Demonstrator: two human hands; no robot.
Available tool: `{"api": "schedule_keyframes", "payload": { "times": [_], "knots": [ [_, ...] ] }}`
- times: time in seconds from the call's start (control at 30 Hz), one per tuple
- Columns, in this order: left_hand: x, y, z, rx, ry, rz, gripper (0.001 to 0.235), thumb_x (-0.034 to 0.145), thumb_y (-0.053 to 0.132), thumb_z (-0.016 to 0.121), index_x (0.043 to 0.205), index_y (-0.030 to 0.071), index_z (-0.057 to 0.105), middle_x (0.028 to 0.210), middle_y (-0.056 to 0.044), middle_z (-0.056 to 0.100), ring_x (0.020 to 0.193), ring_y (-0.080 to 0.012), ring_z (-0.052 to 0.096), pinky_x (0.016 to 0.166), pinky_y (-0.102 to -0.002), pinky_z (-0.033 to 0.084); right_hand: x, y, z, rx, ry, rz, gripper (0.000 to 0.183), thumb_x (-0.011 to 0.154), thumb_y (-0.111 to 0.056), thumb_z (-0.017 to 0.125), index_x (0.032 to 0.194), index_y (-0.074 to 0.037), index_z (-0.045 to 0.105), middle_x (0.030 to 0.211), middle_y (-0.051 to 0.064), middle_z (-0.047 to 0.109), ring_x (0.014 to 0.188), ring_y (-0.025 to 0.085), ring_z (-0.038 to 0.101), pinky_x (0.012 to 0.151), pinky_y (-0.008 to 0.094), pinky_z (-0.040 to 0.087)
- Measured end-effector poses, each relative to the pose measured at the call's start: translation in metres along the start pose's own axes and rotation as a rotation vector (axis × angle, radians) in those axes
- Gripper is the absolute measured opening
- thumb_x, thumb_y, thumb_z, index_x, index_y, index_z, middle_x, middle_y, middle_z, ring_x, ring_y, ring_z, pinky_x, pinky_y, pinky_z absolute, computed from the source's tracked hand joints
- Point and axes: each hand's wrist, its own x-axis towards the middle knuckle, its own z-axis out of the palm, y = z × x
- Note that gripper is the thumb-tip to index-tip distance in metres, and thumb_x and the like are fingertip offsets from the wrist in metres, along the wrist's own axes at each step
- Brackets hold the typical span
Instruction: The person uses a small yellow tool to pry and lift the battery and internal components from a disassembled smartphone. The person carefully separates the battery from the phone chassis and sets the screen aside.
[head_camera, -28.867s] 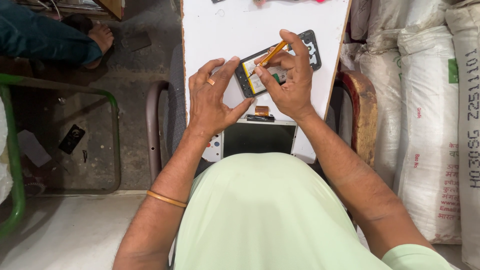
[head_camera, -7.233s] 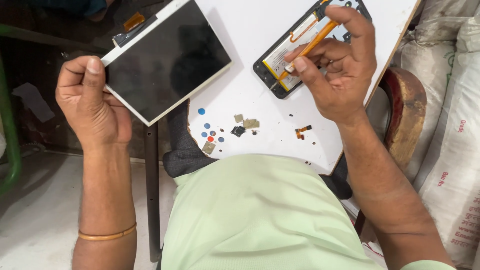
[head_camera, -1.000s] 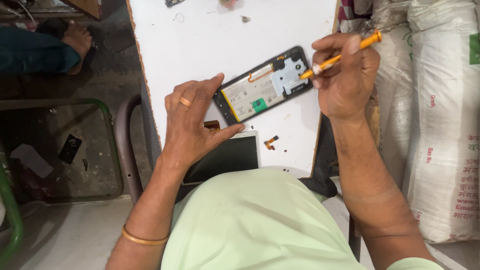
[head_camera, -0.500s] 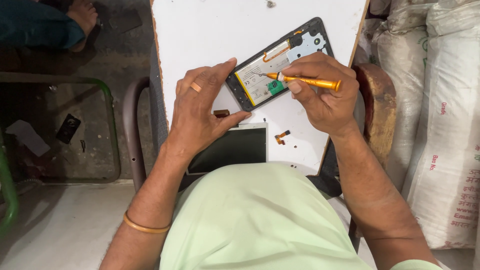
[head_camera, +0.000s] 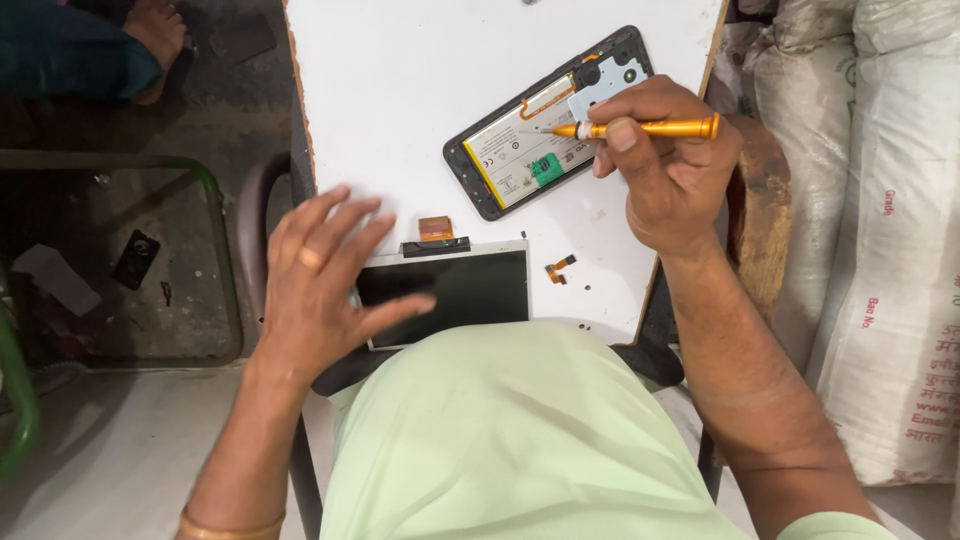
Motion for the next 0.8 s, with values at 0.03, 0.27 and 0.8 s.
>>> {"api": "schedule_keyframes", "payload": {
  "times": [0.03, 0.27, 0.8],
  "knots": [
    [-0.010, -0.001, -0.002, 0.015, -0.034, -0.023, 0.088, 0.068, 0.065, 0.085, 0.135, 0.012, 0.062, 0.145, -0.008, 0.055, 0.143, -0.0327, 0.042, 0.120, -0.054, 0.033, -0.001, 0.001, 0.000, 0.028, 0.012, 0.017, 0.028, 0.115, -0.025, 0.065, 0.113, 0.002, 0.067, 0.090, 0.011, 0.067, 0.067, 0.010, 0.065, 0.059, 0.021, 0.055],
    [-0.040, -0.002, 0.008, 0.035, -0.154, -0.103, 0.096, 0.056, 0.069, 0.084, 0.138, 0.023, 0.062, 0.156, -0.002, 0.045, 0.151, -0.0291, 0.026, 0.125, -0.055, 0.017, -0.001, 0.004, -0.002, 0.067, -0.003, 0.032, 0.028, 0.115, -0.026, 0.063, 0.108, 0.001, 0.067, 0.084, 0.011, 0.070, 0.066, 0.012, 0.067, 0.057, 0.023, 0.057],
    [-0.005, 0.012, 0.027, 0.005, -0.132, 0.029, 0.081, 0.071, 0.068, 0.081, 0.137, 0.024, 0.068, 0.159, 0.001, 0.042, 0.153, -0.0271, 0.024, 0.127, -0.058, 0.013, 0.008, 0.010, 0.004, -0.015, -0.051, 0.014, 0.025, 0.114, -0.024, 0.065, 0.112, 0.001, 0.069, 0.091, 0.011, 0.071, 0.074, 0.011, 0.071, 0.061, 0.020, 0.059]
  ]
}}
